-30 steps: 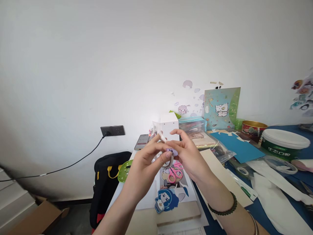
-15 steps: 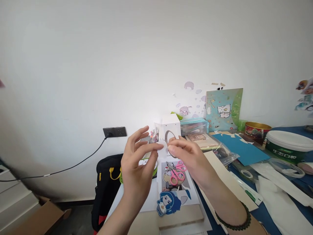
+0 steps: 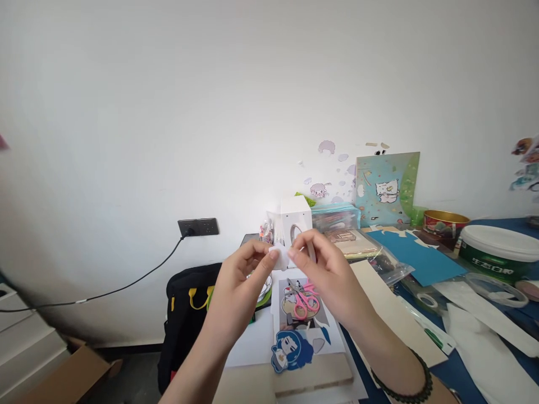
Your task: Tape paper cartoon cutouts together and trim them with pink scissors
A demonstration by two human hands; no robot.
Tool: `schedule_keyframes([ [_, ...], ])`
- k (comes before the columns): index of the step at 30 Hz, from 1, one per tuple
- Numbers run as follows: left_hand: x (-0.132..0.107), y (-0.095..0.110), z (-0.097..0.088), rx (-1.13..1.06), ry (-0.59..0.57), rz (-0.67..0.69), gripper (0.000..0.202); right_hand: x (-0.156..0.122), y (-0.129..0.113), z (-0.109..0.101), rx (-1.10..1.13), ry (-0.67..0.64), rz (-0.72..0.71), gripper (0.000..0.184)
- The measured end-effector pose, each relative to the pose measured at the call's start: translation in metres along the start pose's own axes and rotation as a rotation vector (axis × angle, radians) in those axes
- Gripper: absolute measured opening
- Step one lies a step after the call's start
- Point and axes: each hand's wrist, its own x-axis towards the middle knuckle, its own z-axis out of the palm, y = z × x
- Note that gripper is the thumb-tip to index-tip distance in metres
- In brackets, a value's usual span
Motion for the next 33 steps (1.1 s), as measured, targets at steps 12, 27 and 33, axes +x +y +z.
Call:
schedule_keyframes([
  [12,0.019,-0.024,-0.003,0.258,-0.138,-0.140,0.026,0.015,0.002,-0.025,0.175,0.175,0.008,0.017],
  [27,0.031,-0.124,0.035,0.729,-0.361,-0.289,0.022,0.022,0.003,-0.043,0.180,0.212,-0.024,0.009],
  [33,0.029,-0.105,0.025,0.820,-0.650,-0.205,0.005,0.021,-0.001,-0.045,0.190,0.194,-0.026,0.008],
])
